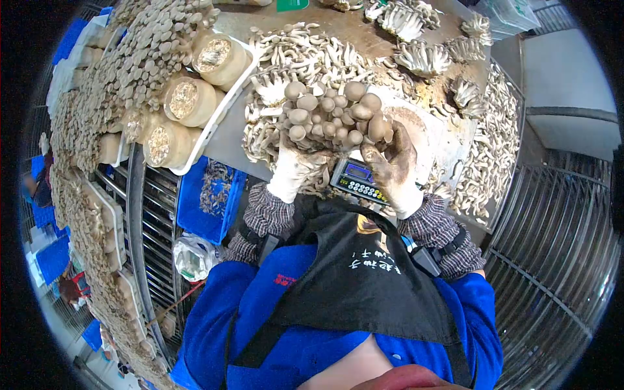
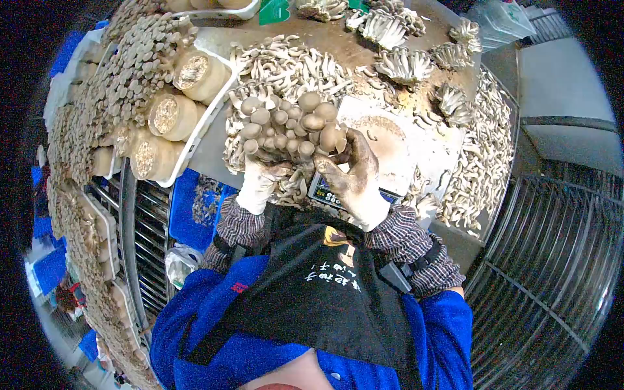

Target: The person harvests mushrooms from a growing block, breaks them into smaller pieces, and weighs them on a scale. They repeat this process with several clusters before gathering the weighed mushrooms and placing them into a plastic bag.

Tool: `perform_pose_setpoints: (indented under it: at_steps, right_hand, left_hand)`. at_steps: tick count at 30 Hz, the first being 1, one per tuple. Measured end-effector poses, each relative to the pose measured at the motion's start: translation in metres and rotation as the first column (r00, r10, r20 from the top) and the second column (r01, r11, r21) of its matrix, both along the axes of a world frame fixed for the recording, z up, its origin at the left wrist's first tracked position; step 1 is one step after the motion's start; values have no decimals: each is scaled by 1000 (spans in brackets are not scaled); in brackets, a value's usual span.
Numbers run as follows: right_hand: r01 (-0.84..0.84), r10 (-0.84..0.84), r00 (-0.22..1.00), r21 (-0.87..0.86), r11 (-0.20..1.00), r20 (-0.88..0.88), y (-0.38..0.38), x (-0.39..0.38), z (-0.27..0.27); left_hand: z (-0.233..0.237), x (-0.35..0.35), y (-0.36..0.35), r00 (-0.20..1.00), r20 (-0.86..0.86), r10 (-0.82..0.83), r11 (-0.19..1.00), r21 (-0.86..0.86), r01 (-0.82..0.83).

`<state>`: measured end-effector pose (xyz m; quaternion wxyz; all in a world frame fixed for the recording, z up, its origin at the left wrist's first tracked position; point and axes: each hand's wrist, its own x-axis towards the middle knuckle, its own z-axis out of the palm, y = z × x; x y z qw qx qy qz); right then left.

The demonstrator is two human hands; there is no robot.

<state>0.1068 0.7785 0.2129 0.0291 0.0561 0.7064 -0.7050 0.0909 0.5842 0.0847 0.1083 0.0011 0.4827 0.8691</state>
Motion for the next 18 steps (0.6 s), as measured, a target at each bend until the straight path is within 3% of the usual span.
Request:
perform_pose_setpoints:
  at_steps: [1,2,3,4,5,6,7,9,10,11,13,15,17,18]
  right_hand:
    - [0,1,1000,-5,1000,11,-2,-2,3]
    - [-38,32,998,118,992,52,3,-5,7]
    - [-38,32,998,120,992,50,5,-8,13]
    - [-44,22,998,393,918,61,6,-12,19]
    - [-49,6,998,634,771,69,8,-14,22]
    - [-98,-6,982,542,835,186,11,-18,18]
    - [-93,-11,983,544,834,185,20,-19,6]
    - [-237,229,971,313,920,61,36,-16,-21]
    - [-232,225,973,314,921,59,35,-16,-20]
    - [-214,198,976,271,938,88,33,-16,-17]
    - [-169,143,979,183,968,148,29,-15,-10]
    - [-115,93,973,95,989,210,23,-14,-2]
    - [-79,66,969,49,996,239,16,-13,5]
    - [-28,26,975,7,1000,219,11,-12,8]
  left_hand:
    - [0,-5,-3,995,-93,-32,972,-233,9]
    - [1,-8,-5,893,-345,-288,563,-815,-134]
    - [4,-7,-6,893,-348,-287,565,-814,-136]
    - [26,-6,-7,966,-219,-136,845,-534,-2]
    - [38,-6,-7,998,-30,-54,988,-145,49]
    - [34,-9,-9,996,-65,-63,994,-90,57]
    - [18,-12,-15,995,-66,-68,994,-88,62]
    - [-15,-17,-28,964,-238,-119,928,-373,22]
    - [23,-16,-19,993,-58,-107,991,-85,102]
    - [26,-15,-15,992,-59,-113,991,-84,107]
    - [29,-15,-9,997,-74,24,988,155,-12]
    - [54,-15,2,1000,7,-31,969,246,28]
    - [64,-15,12,994,-47,-97,827,553,107]
    - [59,-14,18,994,-52,-92,797,595,104]
